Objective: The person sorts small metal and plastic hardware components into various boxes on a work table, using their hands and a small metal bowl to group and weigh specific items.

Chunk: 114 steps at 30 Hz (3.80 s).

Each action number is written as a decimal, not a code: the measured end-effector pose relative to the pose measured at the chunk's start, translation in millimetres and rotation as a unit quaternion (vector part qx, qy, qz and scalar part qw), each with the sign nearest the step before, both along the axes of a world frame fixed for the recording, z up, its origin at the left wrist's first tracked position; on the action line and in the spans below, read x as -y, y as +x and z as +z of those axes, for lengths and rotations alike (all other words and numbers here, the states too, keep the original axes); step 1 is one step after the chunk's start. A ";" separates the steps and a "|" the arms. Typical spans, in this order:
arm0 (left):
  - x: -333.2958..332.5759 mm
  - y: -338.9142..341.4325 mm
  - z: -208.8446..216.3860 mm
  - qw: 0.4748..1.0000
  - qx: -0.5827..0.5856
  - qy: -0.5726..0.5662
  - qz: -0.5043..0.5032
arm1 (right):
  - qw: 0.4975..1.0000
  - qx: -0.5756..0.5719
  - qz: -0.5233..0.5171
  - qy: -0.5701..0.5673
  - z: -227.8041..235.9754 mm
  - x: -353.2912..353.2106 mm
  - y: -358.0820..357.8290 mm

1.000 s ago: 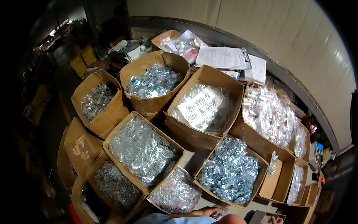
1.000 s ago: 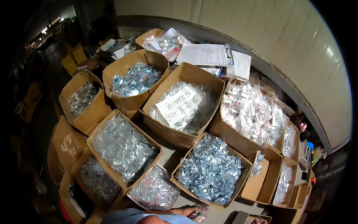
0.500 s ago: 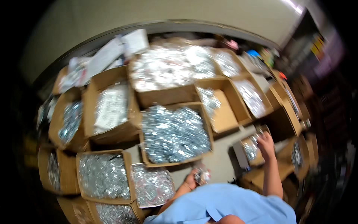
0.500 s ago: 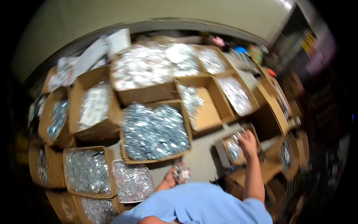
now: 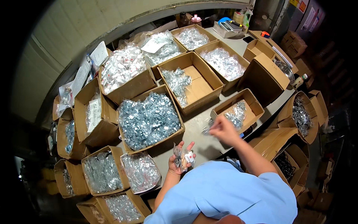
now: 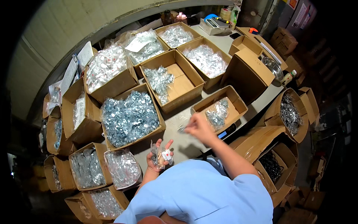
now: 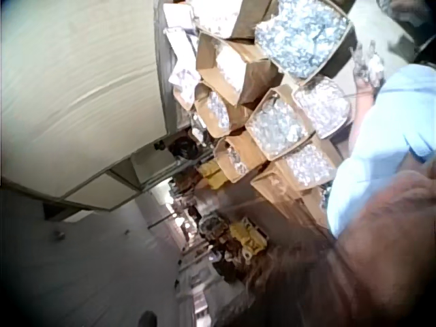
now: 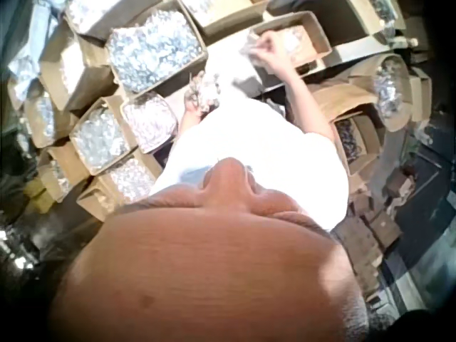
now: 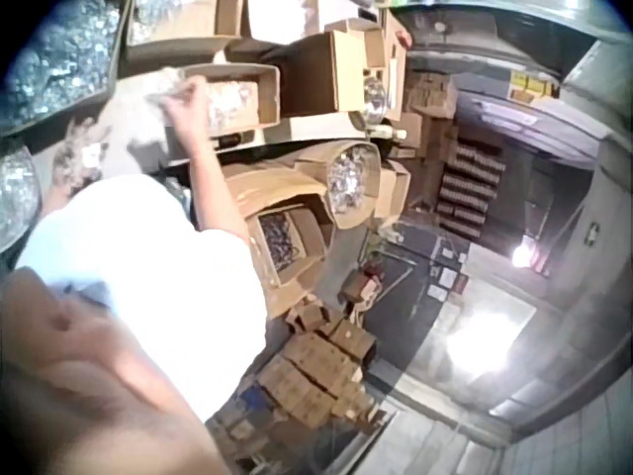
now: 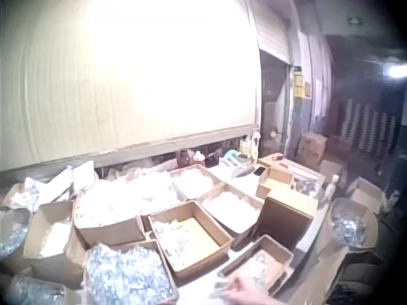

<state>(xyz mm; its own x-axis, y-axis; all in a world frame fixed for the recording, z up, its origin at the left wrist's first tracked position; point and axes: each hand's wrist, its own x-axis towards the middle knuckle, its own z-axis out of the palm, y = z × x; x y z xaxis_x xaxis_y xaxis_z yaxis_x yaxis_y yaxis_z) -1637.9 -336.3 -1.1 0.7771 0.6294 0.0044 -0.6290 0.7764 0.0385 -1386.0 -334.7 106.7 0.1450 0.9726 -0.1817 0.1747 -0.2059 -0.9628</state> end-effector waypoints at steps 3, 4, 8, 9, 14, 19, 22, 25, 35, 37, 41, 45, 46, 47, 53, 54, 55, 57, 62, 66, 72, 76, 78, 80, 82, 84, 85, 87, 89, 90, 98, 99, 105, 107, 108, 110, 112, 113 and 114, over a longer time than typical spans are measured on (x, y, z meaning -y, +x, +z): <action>12.3 12.4 8.6 1.000 -0.020 0.004 -0.002 | 0.966 0.155 0.205 0.028 -3.8 16.3 -40.1; 16.8 15.3 9.5 1.000 -0.027 -0.001 -0.013 | 0.952 0.158 0.254 0.065 -2.2 20.3 -41.2; 38.8 23.7 5.7 0.998 -0.035 -0.055 0.008 | 0.939 0.086 0.333 0.016 8.2 15.7 14.1; 45.7 24.4 4.6 0.998 -0.026 -0.060 0.026 | 0.945 0.133 0.295 0.042 -3.6 7.5 33.4; 64.7 23.1 -17.0 0.996 0.010 -0.078 0.042 | 0.899 0.435 0.050 -0.003 -17.4 -38.8 110.0; 51.0 48.2 -1.3 0.998 -0.004 -0.047 -0.028 | 0.846 0.465 0.224 -0.132 -70.5 -63.5 159.8; 57.6 54.2 7.1 0.995 -0.085 -0.029 0.050 | 0.851 0.460 0.238 -0.087 -91.8 -68.8 164.6; 61.5 50.5 6.7 0.996 -0.053 -0.037 0.067 | 0.852 0.440 0.269 -0.084 -81.0 -74.3 153.9; 50.5 56.7 3.9 0.993 -0.093 -0.026 0.070 | 0.914 -0.390 0.113 0.013 -27.5 -52.4 186.0; 48.9 54.8 -5.5 0.996 -0.074 -0.029 0.033 | 0.909 -0.411 0.059 0.032 -19.7 -42.3 184.7; 52.9 52.7 -12.6 0.996 -0.070 -0.043 0.037 | 0.912 -0.409 0.040 0.001 -15.0 -41.7 172.7; 53.6 57.1 -0.5 0.997 -0.041 -0.062 0.036 | 0.899 -0.433 -0.033 0.054 -14.4 -40.5 191.4; 52.7 58.8 -1.3 0.995 -0.052 -0.065 0.063 | 0.901 -0.427 -0.052 0.059 -22.7 -39.1 205.1; 50.8 57.4 -2.9 0.996 -0.053 -0.054 0.052 | 0.896 -0.439 -0.050 0.045 -25.8 -38.6 214.1; 47.7 56.6 -1.0 0.999 -0.039 -0.032 0.013 | 0.964 -0.240 -0.116 -0.015 -30.3 -31.4 228.8; 48.8 58.0 1.6 0.999 -0.038 -0.032 0.012 | 0.983 -0.156 -0.092 -0.013 -35.7 -30.4 233.6; 50.8 60.2 3.8 0.996 -0.062 -0.052 0.042 | 0.993 -0.084 -0.084 -0.003 -40.7 -29.6 237.2; 51.0 59.8 5.0 0.991 -0.088 -0.071 0.071 | 0.996 0.028 -0.077 0.020 -54.5 -32.4 243.8; 50.1 61.2 9.7 0.994 -0.079 -0.061 0.038 | 0.997 -0.061 -0.045 0.015 -59.1 -46.1 212.4; 49.4 58.2 5.4 0.995 -0.080 -0.043 0.032 | 0.988 0.108 -0.056 -0.097 -85.2 -71.1 226.0; 52.4 58.3 6.1 0.998 -0.022 -0.054 0.033 | 0.831 0.538 0.066 -0.125 -102.1 -64.0 217.5; 53.1 55.3 4.5 0.995 -0.078 -0.053 0.044 | 0.796 0.561 0.097 -0.206 -66.4 -67.5 201.3; 53.7 55.1 1.0 0.995 -0.085 -0.044 0.042 | 0.787 0.609 0.027 -0.089 -67.7 -58.2 200.6; 56.0 53.9 -0.5 0.995 -0.067 -0.040 0.068 | 0.769 0.635 -0.009 0.067 -60.7 -51.7 194.3; 58.3 50.2 2.0 0.993 -0.083 -0.049 0.063 | 0.830 0.549 -0.013 0.103 -33.1 -47.9 172.2; 57.3 48.9 5.9 0.993 -0.075 -0.061 0.073 | 0.908 0.406 0.012 0.104 -1.5 -40.6 143.2; 49.7 54.4 8.9 0.996 -0.069 -0.042 0.047 | 0.932 0.348 0.014 0.104 5.0 -32.5 135.8; 45.6 61.8 5.3 0.999 -0.049 -0.005 0.019 | 0.970 0.196 0.087 0.115 8.5 -20.2 104.0; 49.2 62.8 15.8 0.995 -0.097 0.005 0.022 | 0.972 0.134 0.160 0.109 -9.9 -5.2 74.6; 46.2 67.0 20.8 0.991 -0.127 0.023 0.026 | 0.952 0.183 0.234 0.070 -12.4 2.6 56.3; 50.7 65.3 14.9 0.996 -0.061 0.007 0.059 | 0.893 0.159 0.398 0.136 -5.7 17.8 15.2; 47.3 69.2 22.6 0.998 -0.056 0.002 0.043 | 0.878 0.241 0.397 0.113 0.0 20.6 18.6; 47.5 63.2 9.2 0.996 -0.060 0.032 0.056 | 0.927 0.206 0.310 -0.057 -4.9 -18.0 94.5; 45.2 63.7 12.1 0.997 -0.054 0.029 0.053 | 0.907 0.382 0.170 -0.052 -26.2 -34.4 139.6; 44.2 64.5 13.4 0.997 -0.046 0.027 0.053 | 0.874 0.466 0.116 -0.070 -28.4 -38.5 156.6; 42.2 69.2 18.0 0.997 -0.048 0.025 0.048 | 0.836 0.519 0.091 -0.153 -63.5 -45.7 191.0; 41.8 70.0 18.9 0.997 -0.052 0.022 0.051 | 0.825 0.525 0.133 -0.162 -80.6 -44.9 202.4; 42.8 68.7 18.7 0.997 -0.051 0.022 0.052 | 0.813 0.528 0.178 -0.169 -80.1 -46.2 202.0; 43.7 67.4 18.5 0.997 -0.050 0.023 0.053 | 0.813 0.528 0.182 -0.166 -76.8 -48.0 205.5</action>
